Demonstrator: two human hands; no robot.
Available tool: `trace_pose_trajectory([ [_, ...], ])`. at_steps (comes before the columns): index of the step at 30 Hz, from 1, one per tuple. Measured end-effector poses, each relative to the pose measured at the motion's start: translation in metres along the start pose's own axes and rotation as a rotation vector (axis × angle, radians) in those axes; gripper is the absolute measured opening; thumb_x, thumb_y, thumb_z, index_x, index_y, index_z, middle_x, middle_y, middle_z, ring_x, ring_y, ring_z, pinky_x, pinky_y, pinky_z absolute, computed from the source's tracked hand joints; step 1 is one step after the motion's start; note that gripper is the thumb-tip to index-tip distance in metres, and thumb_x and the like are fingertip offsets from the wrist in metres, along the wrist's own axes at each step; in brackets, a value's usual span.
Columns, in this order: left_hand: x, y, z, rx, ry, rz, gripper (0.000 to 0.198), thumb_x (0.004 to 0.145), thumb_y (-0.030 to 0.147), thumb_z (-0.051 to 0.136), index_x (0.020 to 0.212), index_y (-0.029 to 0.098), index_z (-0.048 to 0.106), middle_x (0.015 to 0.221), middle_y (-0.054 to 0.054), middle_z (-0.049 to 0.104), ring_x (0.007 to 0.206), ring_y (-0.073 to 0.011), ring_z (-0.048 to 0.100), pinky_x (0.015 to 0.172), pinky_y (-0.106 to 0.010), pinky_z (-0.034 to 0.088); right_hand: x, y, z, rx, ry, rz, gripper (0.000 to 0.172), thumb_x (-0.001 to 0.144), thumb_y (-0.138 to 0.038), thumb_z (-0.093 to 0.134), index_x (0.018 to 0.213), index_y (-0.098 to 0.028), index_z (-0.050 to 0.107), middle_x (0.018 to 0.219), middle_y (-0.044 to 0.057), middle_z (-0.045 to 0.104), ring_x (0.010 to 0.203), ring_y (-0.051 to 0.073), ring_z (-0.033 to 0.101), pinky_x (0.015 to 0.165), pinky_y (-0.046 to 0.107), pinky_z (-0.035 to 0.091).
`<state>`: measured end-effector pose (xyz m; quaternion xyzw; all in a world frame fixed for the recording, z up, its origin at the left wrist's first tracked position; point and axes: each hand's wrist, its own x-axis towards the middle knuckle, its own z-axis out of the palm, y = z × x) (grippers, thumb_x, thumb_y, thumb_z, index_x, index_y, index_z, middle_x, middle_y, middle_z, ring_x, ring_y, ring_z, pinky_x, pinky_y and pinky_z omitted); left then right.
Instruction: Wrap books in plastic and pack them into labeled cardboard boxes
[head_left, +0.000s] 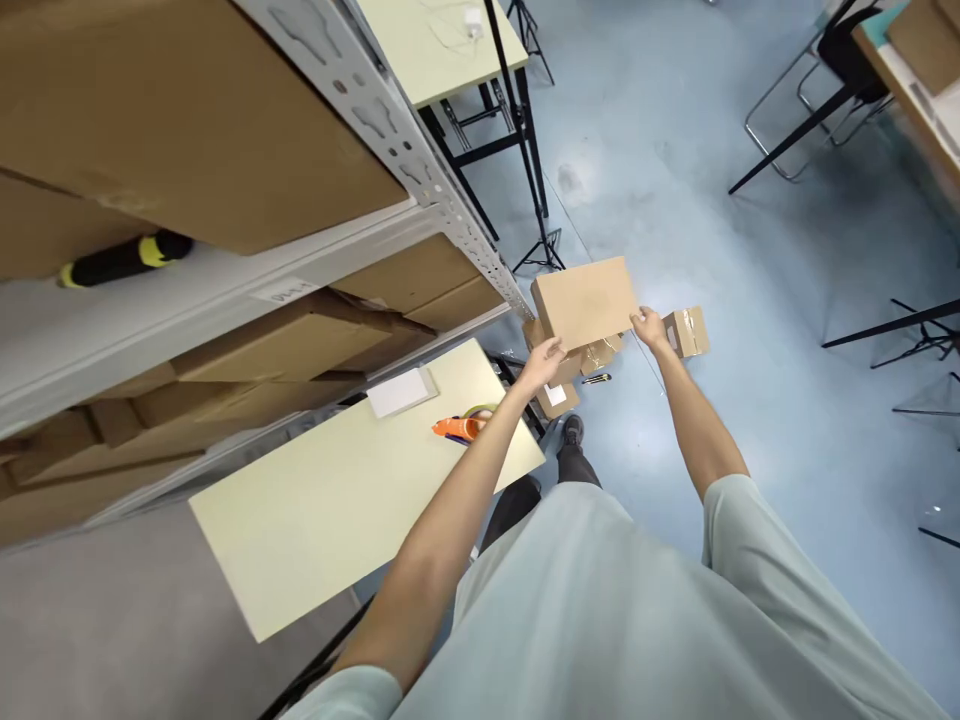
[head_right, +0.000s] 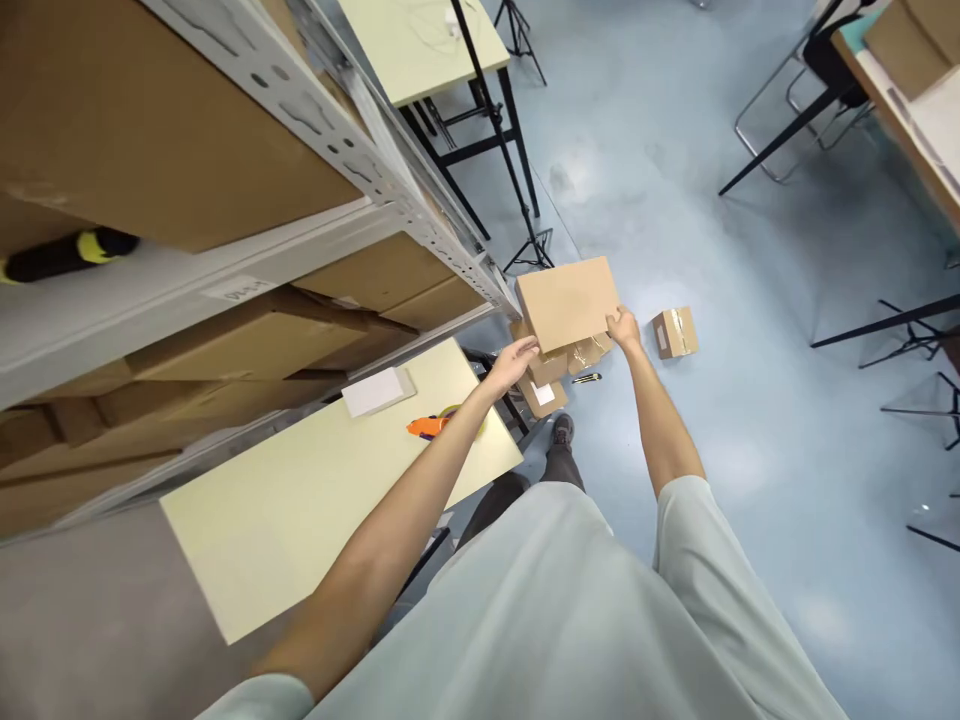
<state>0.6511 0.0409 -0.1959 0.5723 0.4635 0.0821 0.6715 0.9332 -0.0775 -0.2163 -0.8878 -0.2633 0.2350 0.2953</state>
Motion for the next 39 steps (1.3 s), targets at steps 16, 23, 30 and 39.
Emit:
trace_pose_trajectory([
  [16,-0.307,-0.128,-0.086,-0.288,0.290,-0.162,0.061,0.079,0.081,0.086,0.096,0.023,0.082,0.111,-0.014,0.088,0.113,-0.0330,0.081,0.114,-0.054,0.060,-0.202,-0.058,0.102,0.402,-0.560,-0.047,0.063,0.088,-0.075,0.075,0.113,-0.018,0.079,0.127,0.020,0.086,0.126,0.036,0.081,0.121,0.058,0.058],
  [23,-0.372,-0.156,-0.126,-0.448,0.396,-0.088,0.060,0.071,0.079,0.093,0.092,0.023,0.082,0.106,-0.012,0.087,0.110,-0.0323,0.079,0.112,-0.051,0.059,-0.307,-0.102,0.126,0.366,-0.658,-0.064,0.047,0.091,-0.062,0.079,0.112,-0.019,0.079,0.119,0.018,0.089,0.120,0.033,0.083,0.119,0.055,0.061],
  [30,-0.413,-0.179,-0.158,-0.474,0.396,0.009,0.044,0.078,0.062,0.092,0.092,0.023,0.078,0.109,-0.012,0.086,0.112,-0.0302,0.079,0.112,-0.048,0.059,-0.401,-0.104,0.129,0.343,-0.565,0.001,0.046,0.091,-0.056,0.080,0.113,-0.016,0.080,0.114,0.018,0.090,0.109,0.028,0.085,0.108,0.048,0.065],
  [39,-0.348,-0.154,-0.123,-0.231,0.096,0.106,0.025,0.089,0.045,0.079,0.098,0.022,0.078,0.109,-0.011,0.085,0.112,-0.0280,0.081,0.111,-0.047,0.064,-0.409,-0.039,0.082,0.366,-0.330,0.074,0.041,0.094,-0.052,0.082,0.112,-0.015,0.082,0.110,0.015,0.089,0.100,0.026,0.085,0.105,0.046,0.067],
])
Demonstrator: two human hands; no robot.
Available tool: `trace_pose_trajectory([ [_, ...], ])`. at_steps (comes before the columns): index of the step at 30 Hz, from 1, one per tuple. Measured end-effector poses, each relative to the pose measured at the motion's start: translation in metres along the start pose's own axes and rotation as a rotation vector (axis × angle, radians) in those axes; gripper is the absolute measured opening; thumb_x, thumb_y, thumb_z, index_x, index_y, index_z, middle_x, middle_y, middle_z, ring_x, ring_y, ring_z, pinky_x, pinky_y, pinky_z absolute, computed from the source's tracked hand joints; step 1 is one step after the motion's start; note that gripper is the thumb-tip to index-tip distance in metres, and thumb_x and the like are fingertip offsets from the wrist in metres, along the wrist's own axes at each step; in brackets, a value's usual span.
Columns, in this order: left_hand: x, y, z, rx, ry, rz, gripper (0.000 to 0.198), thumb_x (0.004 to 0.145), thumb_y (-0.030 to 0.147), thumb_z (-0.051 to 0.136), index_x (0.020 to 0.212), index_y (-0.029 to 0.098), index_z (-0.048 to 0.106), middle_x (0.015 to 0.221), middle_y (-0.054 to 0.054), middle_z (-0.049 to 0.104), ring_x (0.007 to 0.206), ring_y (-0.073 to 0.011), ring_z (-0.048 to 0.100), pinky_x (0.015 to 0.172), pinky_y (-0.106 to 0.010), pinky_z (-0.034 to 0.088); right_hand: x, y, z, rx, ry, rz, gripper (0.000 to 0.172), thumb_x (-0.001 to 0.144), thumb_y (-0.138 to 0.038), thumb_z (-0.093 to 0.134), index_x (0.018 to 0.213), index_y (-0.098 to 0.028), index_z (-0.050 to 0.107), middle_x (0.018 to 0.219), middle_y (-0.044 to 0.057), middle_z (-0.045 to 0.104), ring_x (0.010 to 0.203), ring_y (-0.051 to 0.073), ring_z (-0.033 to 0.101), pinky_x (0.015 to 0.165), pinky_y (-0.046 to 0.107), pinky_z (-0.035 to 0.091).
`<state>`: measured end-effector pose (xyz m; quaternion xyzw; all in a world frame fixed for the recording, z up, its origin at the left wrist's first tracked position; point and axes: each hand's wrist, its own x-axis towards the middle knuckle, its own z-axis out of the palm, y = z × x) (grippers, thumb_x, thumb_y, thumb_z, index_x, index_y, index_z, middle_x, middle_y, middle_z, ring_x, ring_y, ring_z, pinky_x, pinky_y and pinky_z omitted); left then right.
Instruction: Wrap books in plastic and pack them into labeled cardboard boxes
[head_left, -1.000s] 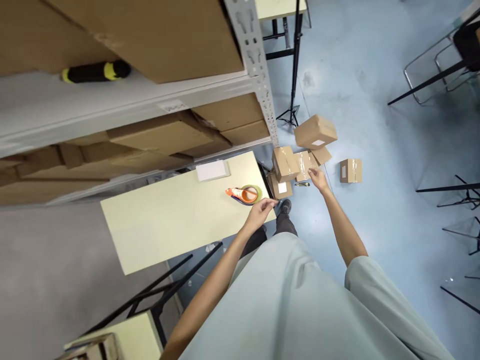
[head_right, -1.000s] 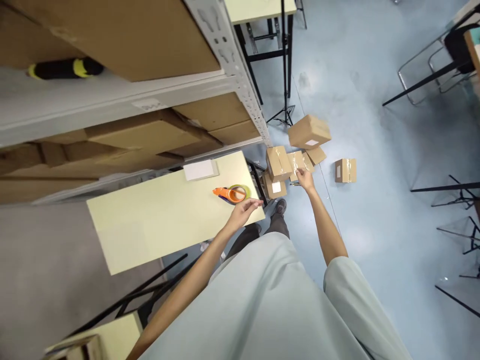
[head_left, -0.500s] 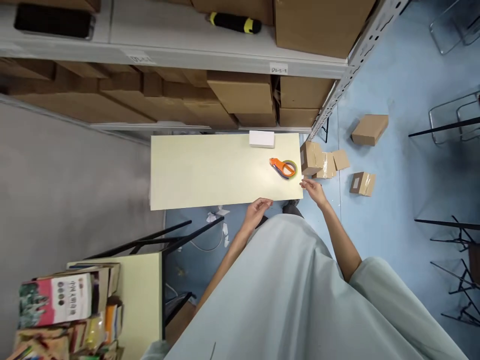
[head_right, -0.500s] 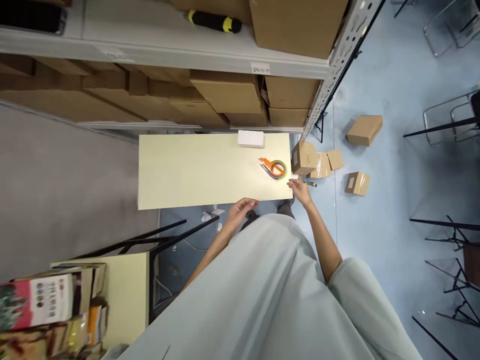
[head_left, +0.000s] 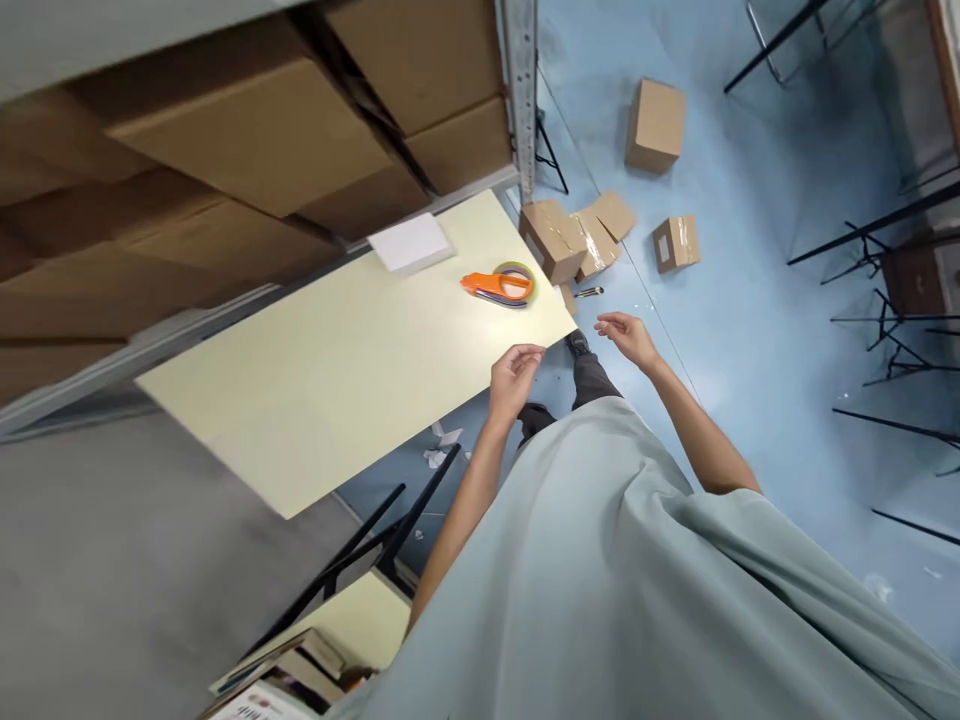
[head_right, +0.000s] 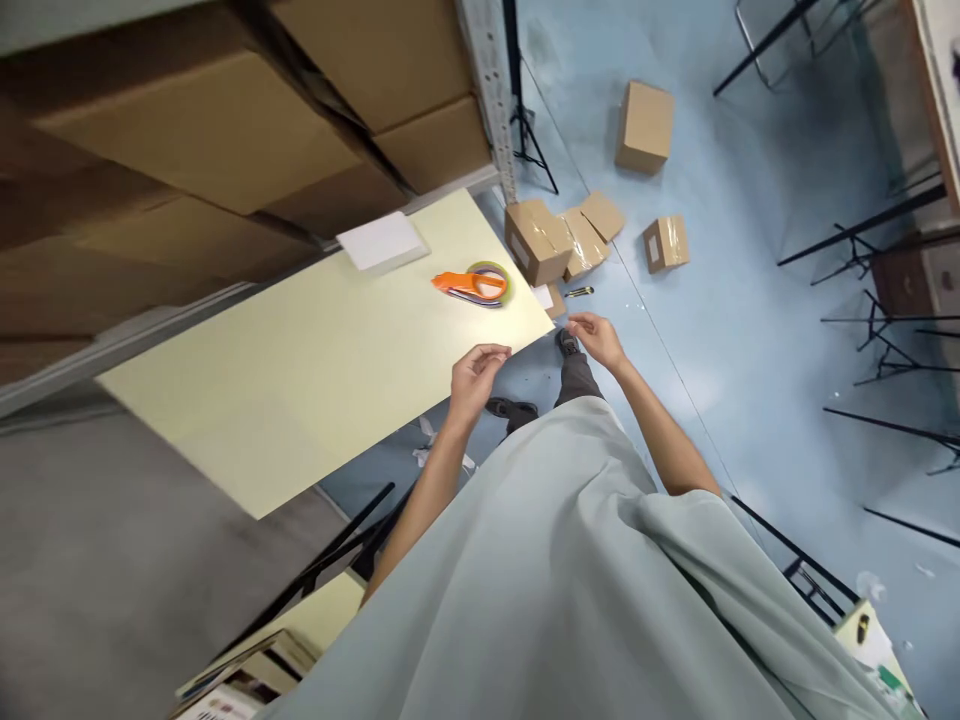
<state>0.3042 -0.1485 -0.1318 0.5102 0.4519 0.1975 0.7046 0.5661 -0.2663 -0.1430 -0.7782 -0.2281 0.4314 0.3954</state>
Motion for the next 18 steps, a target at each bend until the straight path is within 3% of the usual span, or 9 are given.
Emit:
trace_pose_trajectory([
  [5,0.054,-0.002,0.066,0.121,-0.066,0.039,0.021,0.096,0.042,0.075,0.103,0.022,0.077,0.111,-0.010,0.085,0.108,-0.0250,0.082,0.108,-0.043,0.065,0.056,0.038,-0.060,-0.204,0.011,0.037,0.031,0.102,-0.042,0.075,0.119,-0.017,0.082,0.117,0.013,0.089,0.106,0.026,0.086,0.105,0.042,0.067],
  [9,0.102,-0.036,0.131,0.229,-0.046,-0.004,0.020,0.100,0.043,0.072,0.102,0.023,0.075,0.110,-0.008,0.085,0.105,-0.0232,0.081,0.104,-0.039,0.066,0.119,0.081,-0.090,-0.466,-0.090,0.107,0.028,0.106,-0.026,0.068,0.129,-0.017,0.082,0.123,0.012,0.089,0.112,0.026,0.085,0.108,0.040,0.064],
  [14,0.191,-0.118,0.204,0.431,-0.083,-0.103,0.012,0.101,0.025,0.064,0.103,0.023,0.076,0.111,-0.008,0.085,0.107,-0.0230,0.081,0.104,-0.037,0.063,0.198,0.143,-0.105,-0.623,-0.272,0.189,0.034,0.109,-0.024,0.064,0.139,-0.018,0.079,0.131,0.012,0.087,0.120,0.027,0.083,0.111,0.039,0.060],
  [18,0.278,-0.214,0.237,0.591,-0.069,-0.289,0.016,0.096,0.013,0.064,0.101,0.023,0.076,0.109,-0.008,0.085,0.102,-0.0242,0.081,0.103,-0.038,0.061,0.273,0.213,-0.095,-0.689,-0.342,0.300,0.036,0.112,-0.025,0.062,0.144,-0.018,0.076,0.136,0.012,0.085,0.126,0.028,0.081,0.114,0.039,0.059],
])
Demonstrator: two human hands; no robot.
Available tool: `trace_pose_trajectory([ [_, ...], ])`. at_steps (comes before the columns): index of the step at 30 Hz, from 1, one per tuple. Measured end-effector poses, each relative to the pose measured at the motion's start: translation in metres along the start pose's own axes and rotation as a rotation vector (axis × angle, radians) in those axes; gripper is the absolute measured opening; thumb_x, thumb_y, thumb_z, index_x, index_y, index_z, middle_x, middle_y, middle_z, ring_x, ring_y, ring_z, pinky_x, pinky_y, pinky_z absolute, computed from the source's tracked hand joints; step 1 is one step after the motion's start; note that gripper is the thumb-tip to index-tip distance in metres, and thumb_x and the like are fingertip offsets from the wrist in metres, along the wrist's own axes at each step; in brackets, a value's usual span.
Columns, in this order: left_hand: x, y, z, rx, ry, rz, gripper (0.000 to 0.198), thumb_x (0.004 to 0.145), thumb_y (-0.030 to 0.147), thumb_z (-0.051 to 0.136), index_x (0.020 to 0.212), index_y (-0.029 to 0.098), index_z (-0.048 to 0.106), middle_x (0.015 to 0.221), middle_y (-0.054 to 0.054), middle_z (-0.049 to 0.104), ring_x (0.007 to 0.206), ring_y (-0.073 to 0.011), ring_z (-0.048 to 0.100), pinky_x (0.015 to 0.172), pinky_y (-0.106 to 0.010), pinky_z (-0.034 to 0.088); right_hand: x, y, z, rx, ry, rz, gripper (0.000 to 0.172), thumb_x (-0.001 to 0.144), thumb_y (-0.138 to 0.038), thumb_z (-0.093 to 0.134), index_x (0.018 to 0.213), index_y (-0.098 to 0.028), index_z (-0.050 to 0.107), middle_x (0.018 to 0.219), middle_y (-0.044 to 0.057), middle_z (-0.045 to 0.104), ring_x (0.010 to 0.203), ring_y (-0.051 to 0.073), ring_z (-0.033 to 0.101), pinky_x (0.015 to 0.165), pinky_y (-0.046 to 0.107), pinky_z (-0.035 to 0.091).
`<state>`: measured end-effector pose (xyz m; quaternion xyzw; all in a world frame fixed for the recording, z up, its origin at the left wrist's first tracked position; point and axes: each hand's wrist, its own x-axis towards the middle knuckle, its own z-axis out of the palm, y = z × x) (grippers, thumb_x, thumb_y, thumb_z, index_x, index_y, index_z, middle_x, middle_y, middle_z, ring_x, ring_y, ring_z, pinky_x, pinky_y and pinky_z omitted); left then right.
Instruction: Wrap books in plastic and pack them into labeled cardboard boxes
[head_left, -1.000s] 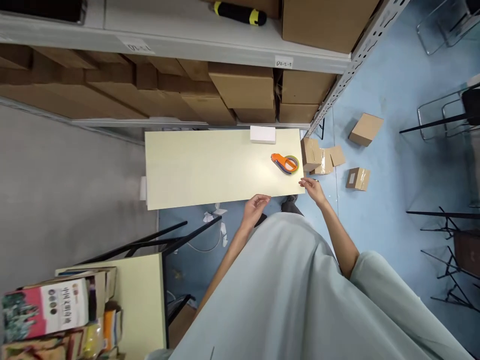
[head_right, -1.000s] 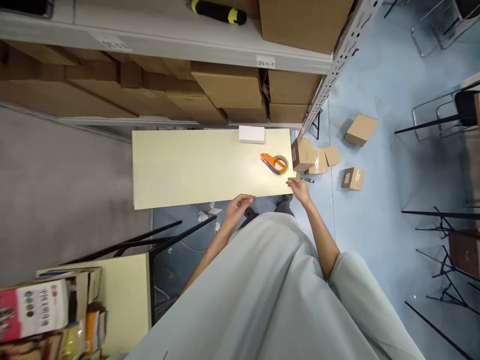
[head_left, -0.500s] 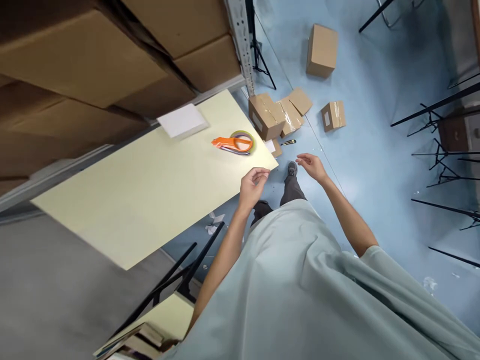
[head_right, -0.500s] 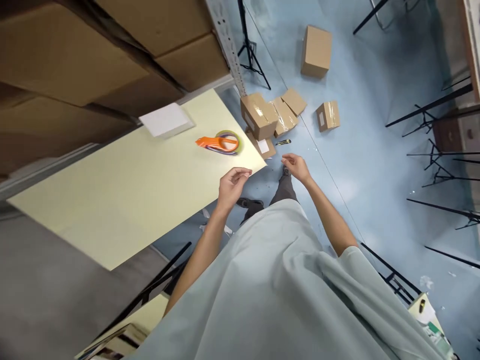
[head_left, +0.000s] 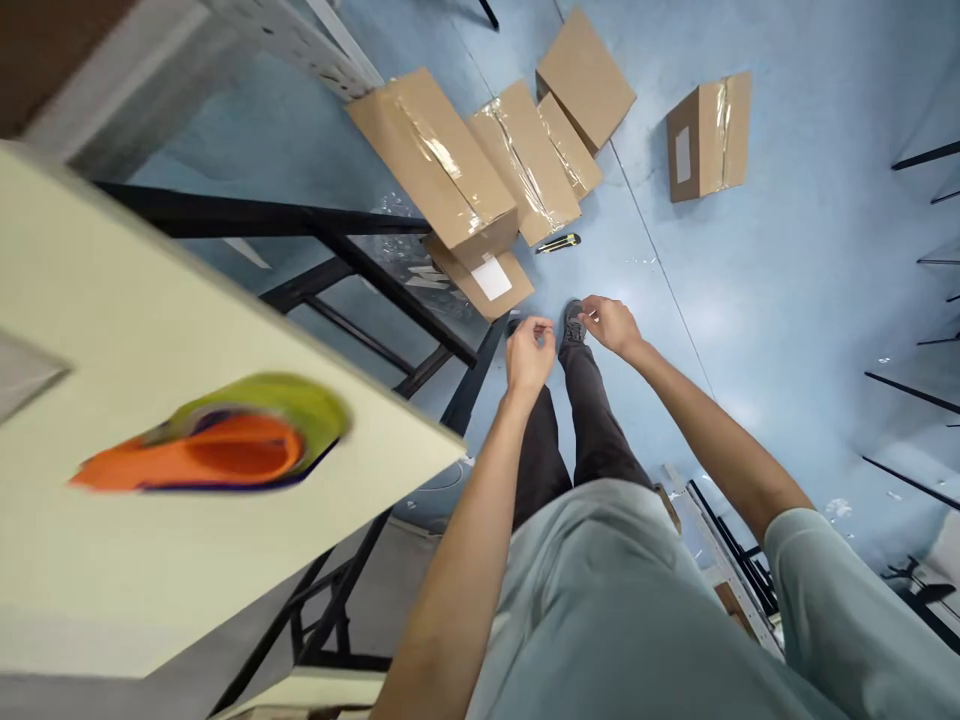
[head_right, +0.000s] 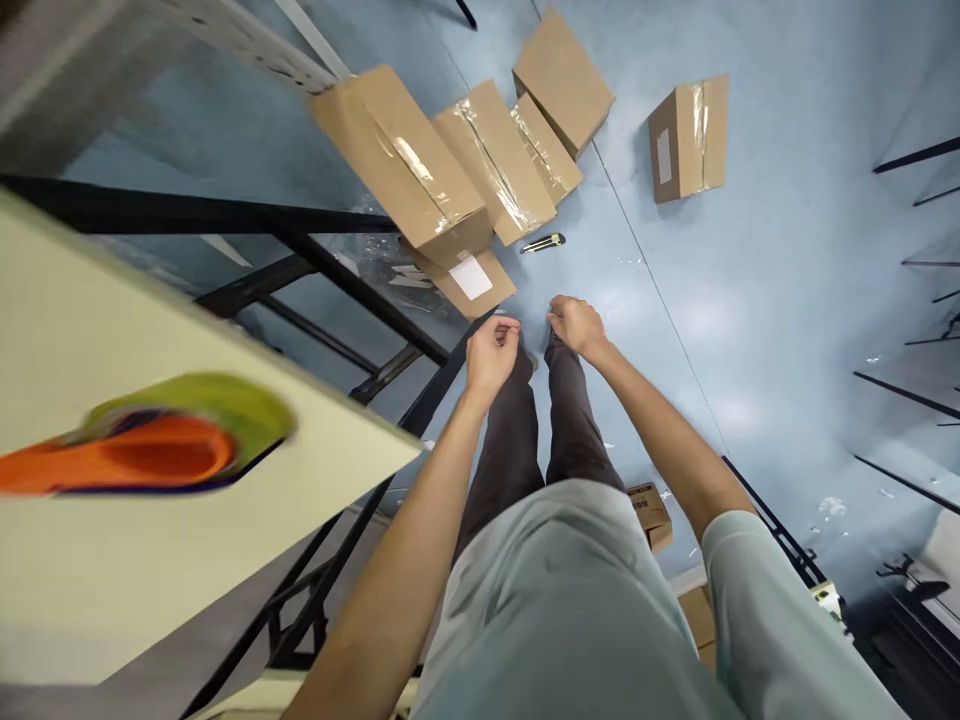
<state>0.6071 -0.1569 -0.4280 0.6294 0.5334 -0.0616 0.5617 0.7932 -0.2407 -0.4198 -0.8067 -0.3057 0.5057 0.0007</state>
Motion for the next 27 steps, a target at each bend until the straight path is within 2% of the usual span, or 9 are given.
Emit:
trace_pose_trajectory([
  [5,0.153,-0.084,0.093,0.098,-0.010,-0.243,0.015,0.091,0.010,0.071,0.094,0.024,0.072,0.109,-0.012,0.084,0.112,-0.0335,0.080,0.113,-0.050,0.057,0.154,0.054,0.057,-0.088,-0.072,0.087,0.042,0.111,-0.024,0.066,0.152,-0.016,0.069,0.152,0.020,0.074,0.135,0.034,0.075,0.120,0.047,0.057],
  [7,0.214,-0.125,0.132,0.093,0.011,-0.246,0.017,0.087,0.008,0.075,0.093,0.024,0.070,0.113,-0.015,0.081,0.121,-0.0384,0.078,0.119,-0.056,0.053,0.218,0.076,0.086,-0.114,-0.063,0.093,0.044,0.108,-0.020,0.069,0.151,-0.014,0.068,0.156,0.024,0.068,0.137,0.037,0.073,0.121,0.050,0.056],
  [10,0.299,-0.187,0.181,-0.036,0.062,-0.167,0.026,0.079,0.008,0.081,0.095,0.024,0.068,0.119,-0.015,0.075,0.133,-0.0416,0.072,0.126,-0.060,0.048,0.310,0.108,0.130,-0.170,-0.018,0.037,0.048,0.106,-0.011,0.063,0.155,-0.010,0.063,0.163,0.028,0.060,0.139,0.038,0.070,0.120,0.054,0.056],
  [13,0.365,-0.238,0.213,-0.096,0.081,-0.115,0.035,0.074,0.011,0.088,0.101,0.023,0.067,0.127,-0.018,0.072,0.145,-0.0445,0.065,0.130,-0.061,0.045,0.390,0.133,0.168,-0.216,0.037,-0.073,0.054,0.108,-0.011,0.054,0.163,-0.008,0.055,0.172,0.032,0.050,0.141,0.039,0.067,0.121,0.058,0.055],
  [16,0.409,-0.273,0.230,-0.015,0.049,-0.128,0.044,0.073,0.015,0.090,0.110,0.019,0.066,0.138,-0.024,0.068,0.151,-0.0493,0.061,0.131,-0.061,0.045,0.448,0.150,0.196,-0.184,0.123,-0.172,0.051,0.115,-0.022,0.049,0.164,-0.010,0.054,0.171,0.031,0.050,0.145,0.039,0.064,0.123,0.059,0.054],
  [19,0.428,-0.291,0.240,0.008,0.022,-0.160,0.046,0.075,0.021,0.091,0.112,0.018,0.065,0.143,-0.027,0.068,0.155,-0.0508,0.058,0.132,-0.059,0.045,0.472,0.158,0.214,-0.178,0.171,-0.141,0.044,0.117,-0.024,0.044,0.157,-0.010,0.058,0.163,0.032,0.057,0.145,0.039,0.064,0.121,0.059,0.056],
  [22,0.410,-0.290,0.248,-0.081,0.043,-0.280,0.040,0.079,0.029,0.089,0.109,0.019,0.064,0.140,-0.030,0.073,0.155,-0.0492,0.059,0.130,-0.059,0.045,0.446,0.160,0.218,-0.187,0.099,0.075,0.038,0.114,-0.016,0.050,0.149,-0.008,0.060,0.154,0.032,0.062,0.136,0.037,0.072,0.116,0.054,0.060],
  [24,0.371,-0.273,0.250,-0.164,0.052,-0.380,0.034,0.081,0.033,0.086,0.104,0.021,0.064,0.134,-0.030,0.077,0.153,-0.0478,0.063,0.127,-0.058,0.047,0.399,0.156,0.212,-0.163,0.025,0.250,0.039,0.108,-0.015,0.063,0.146,-0.008,0.060,0.149,0.029,0.064,0.129,0.035,0.077,0.113,0.049,0.063],
  [27,0.276,-0.218,0.242,-0.180,0.054,-0.448,0.029,0.082,0.037,0.084,0.099,0.026,0.064,0.120,-0.023,0.083,0.138,-0.0459,0.074,0.115,-0.057,0.056,0.293,0.137,0.186,-0.103,-0.014,0.356,0.037,0.111,-0.030,0.066,0.143,-0.012,0.061,0.146,0.024,0.067,0.128,0.036,0.079,0.109,0.046,0.064],
])
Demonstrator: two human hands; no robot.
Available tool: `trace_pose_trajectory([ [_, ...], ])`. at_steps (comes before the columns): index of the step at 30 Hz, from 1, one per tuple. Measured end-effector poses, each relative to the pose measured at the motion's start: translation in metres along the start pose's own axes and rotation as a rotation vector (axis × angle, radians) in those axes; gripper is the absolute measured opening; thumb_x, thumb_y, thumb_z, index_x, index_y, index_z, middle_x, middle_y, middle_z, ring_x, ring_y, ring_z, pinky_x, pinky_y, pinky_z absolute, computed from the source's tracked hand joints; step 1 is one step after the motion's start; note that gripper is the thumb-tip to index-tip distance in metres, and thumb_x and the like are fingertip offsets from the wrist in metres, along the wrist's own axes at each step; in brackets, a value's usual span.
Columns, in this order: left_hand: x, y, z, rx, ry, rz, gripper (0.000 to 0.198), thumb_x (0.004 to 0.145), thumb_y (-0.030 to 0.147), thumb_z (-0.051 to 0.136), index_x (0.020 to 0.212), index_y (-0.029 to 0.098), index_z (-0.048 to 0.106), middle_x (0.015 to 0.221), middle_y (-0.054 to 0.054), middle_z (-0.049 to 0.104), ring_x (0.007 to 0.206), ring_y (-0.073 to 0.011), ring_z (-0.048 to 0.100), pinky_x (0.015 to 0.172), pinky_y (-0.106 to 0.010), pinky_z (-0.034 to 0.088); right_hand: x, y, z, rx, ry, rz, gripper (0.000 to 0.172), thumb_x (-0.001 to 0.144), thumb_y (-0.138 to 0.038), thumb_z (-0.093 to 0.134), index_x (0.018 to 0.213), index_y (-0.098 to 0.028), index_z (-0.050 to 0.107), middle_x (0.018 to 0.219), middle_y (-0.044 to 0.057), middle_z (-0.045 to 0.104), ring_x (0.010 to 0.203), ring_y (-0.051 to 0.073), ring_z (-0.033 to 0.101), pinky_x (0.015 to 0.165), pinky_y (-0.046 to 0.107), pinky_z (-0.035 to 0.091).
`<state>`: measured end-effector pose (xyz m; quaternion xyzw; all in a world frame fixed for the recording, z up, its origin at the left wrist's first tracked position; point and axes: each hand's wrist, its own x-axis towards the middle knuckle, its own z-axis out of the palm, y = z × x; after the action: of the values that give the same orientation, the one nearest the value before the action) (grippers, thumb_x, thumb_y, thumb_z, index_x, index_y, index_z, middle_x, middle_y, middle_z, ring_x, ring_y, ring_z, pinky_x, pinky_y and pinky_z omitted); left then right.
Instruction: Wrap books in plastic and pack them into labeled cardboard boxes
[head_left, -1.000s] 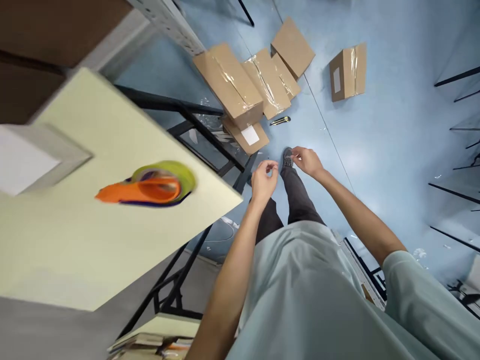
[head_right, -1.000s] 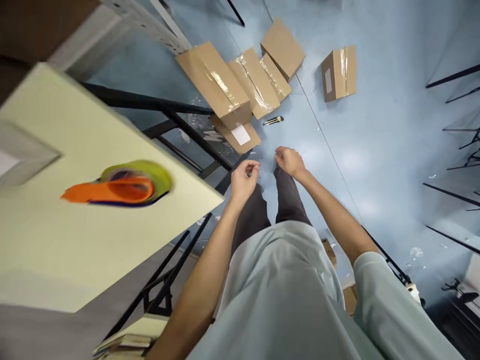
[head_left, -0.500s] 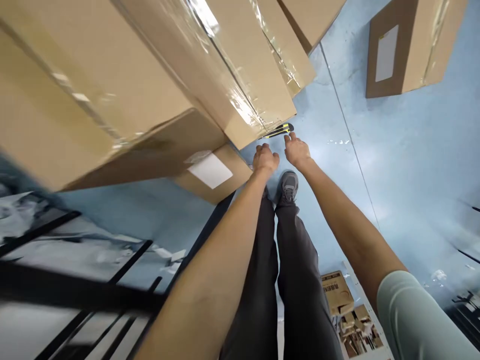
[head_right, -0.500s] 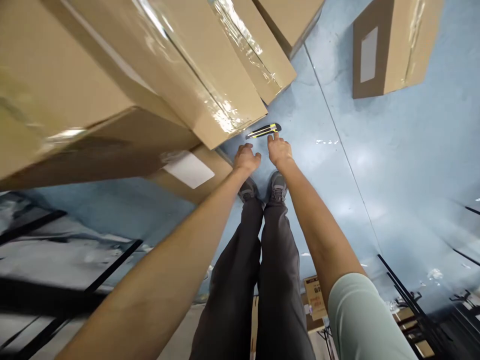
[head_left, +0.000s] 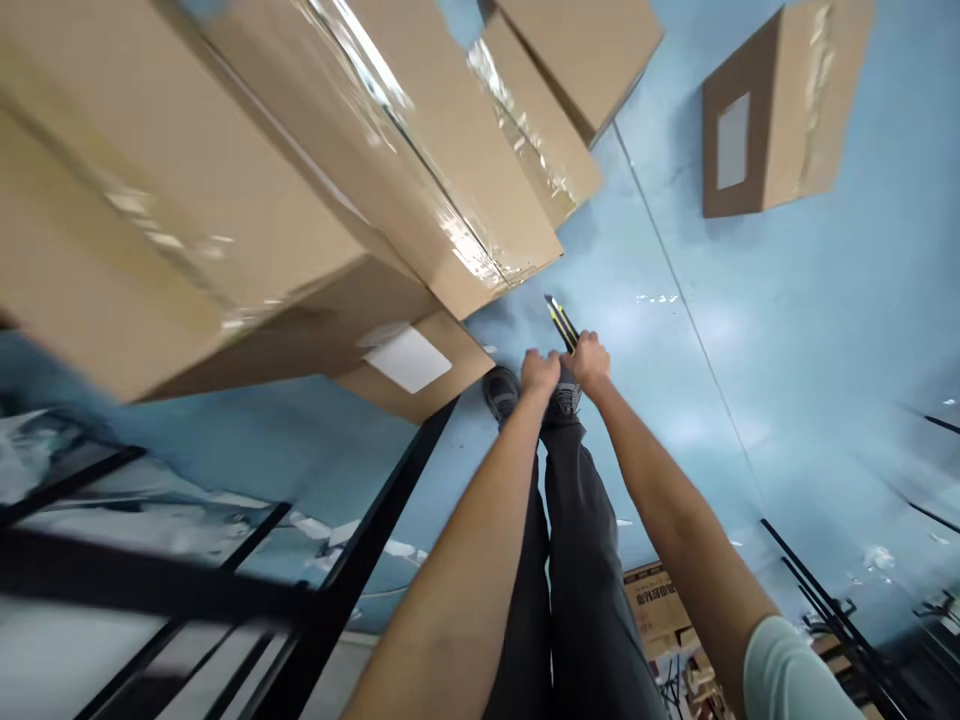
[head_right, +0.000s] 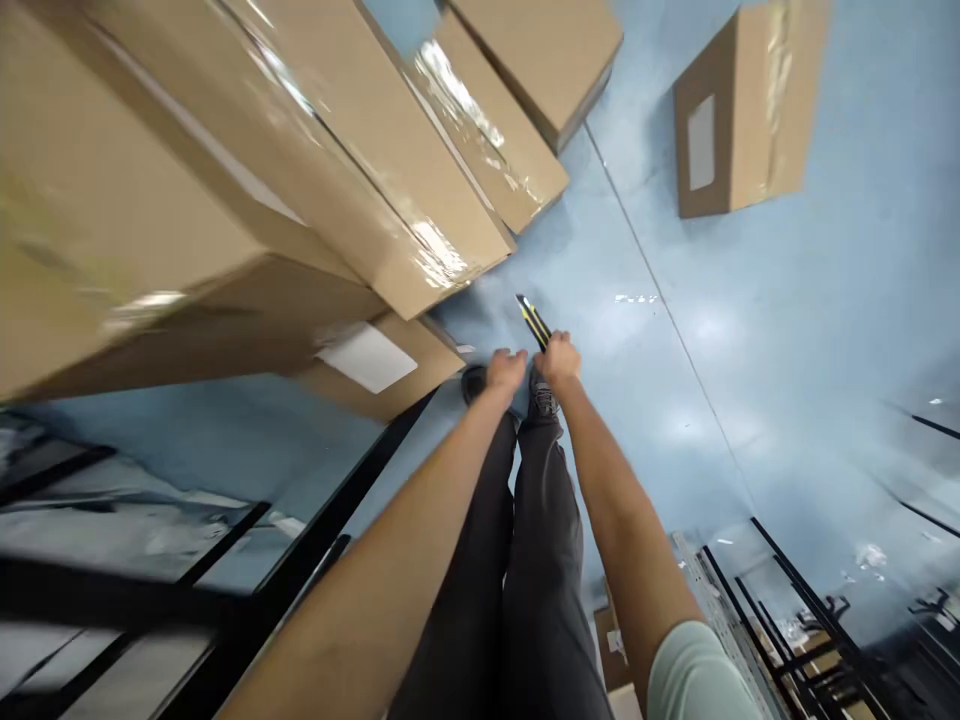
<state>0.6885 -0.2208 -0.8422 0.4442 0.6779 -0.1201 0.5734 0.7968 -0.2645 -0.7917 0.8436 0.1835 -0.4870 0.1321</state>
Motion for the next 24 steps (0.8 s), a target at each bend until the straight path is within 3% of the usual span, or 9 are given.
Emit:
trace_pose_trajectory([
  [3,-0.139,0.032,-0.019,-0.024,0.023,-0.028,0.025,0.089,0.039,0.078,0.105,0.025,0.066,0.116,-0.020,0.085,0.120,-0.0417,0.081,0.108,-0.056,0.060,-0.131,0.016,-0.048,0.050,-0.020,-0.014,0.030,0.120,-0.031,0.047,0.142,-0.017,0.062,0.146,0.020,0.069,0.124,0.032,0.080,0.107,0.042,0.063],
  [7,-0.319,0.094,-0.066,-0.197,0.088,0.123,0.018,0.097,0.032,0.070,0.113,0.025,0.065,0.119,-0.015,0.084,0.115,-0.0305,0.082,0.110,-0.046,0.061,-0.302,0.028,-0.137,0.061,0.016,-0.109,0.033,0.121,-0.026,0.040,0.143,-0.019,0.063,0.143,0.018,0.070,0.118,0.030,0.079,0.100,0.039,0.060],
  [11,-0.451,0.149,-0.140,-0.335,0.129,0.297,0.018,0.100,0.036,0.070,0.113,0.025,0.064,0.110,-0.011,0.082,0.105,-0.0271,0.082,0.103,-0.043,0.063,-0.439,0.024,-0.219,0.043,0.136,-0.305,0.034,0.120,-0.028,0.042,0.144,-0.019,0.064,0.142,0.017,0.071,0.114,0.028,0.079,0.095,0.035,0.058],
  [14,-0.515,0.173,-0.207,-0.414,0.175,0.424,0.021,0.098,0.040,0.074,0.109,0.024,0.065,0.107,-0.009,0.081,0.097,-0.0249,0.081,0.095,-0.040,0.064,-0.512,0.004,-0.260,0.014,0.208,-0.524,0.035,0.117,-0.033,0.053,0.145,-0.018,0.065,0.139,0.017,0.073,0.115,0.029,0.078,0.094,0.034,0.058],
  [17,-0.556,0.178,-0.276,-0.474,0.274,0.466,0.025,0.091,0.041,0.081,0.100,0.023,0.065,0.101,-0.006,0.079,0.092,-0.0220,0.079,0.092,-0.037,0.063,-0.565,-0.033,-0.282,-0.072,0.212,-0.744,0.034,0.115,-0.036,0.058,0.142,-0.017,0.068,0.137,0.016,0.075,0.118,0.030,0.078,0.096,0.035,0.059],
  [21,-0.593,0.159,-0.354,-0.640,0.393,0.368,0.039,0.081,0.050,0.089,0.090,0.023,0.063,0.091,-0.004,0.075,0.083,-0.0200,0.075,0.086,-0.036,0.062,-0.617,-0.094,-0.284,-0.285,0.148,-0.984,0.033,0.113,-0.036,0.064,0.140,-0.018,0.070,0.142,0.017,0.075,0.125,0.031,0.078,0.101,0.035,0.059],
  [24,-0.613,0.132,-0.392,-0.755,0.471,0.318,0.048,0.076,0.060,0.090,0.090,0.023,0.064,0.084,-0.003,0.073,0.078,-0.0216,0.074,0.079,-0.037,0.062,-0.646,-0.133,-0.269,-0.436,0.113,-1.110,0.035,0.111,-0.036,0.066,0.141,-0.016,0.069,0.145,0.018,0.074,0.130,0.031,0.077,0.105,0.036,0.060],
])
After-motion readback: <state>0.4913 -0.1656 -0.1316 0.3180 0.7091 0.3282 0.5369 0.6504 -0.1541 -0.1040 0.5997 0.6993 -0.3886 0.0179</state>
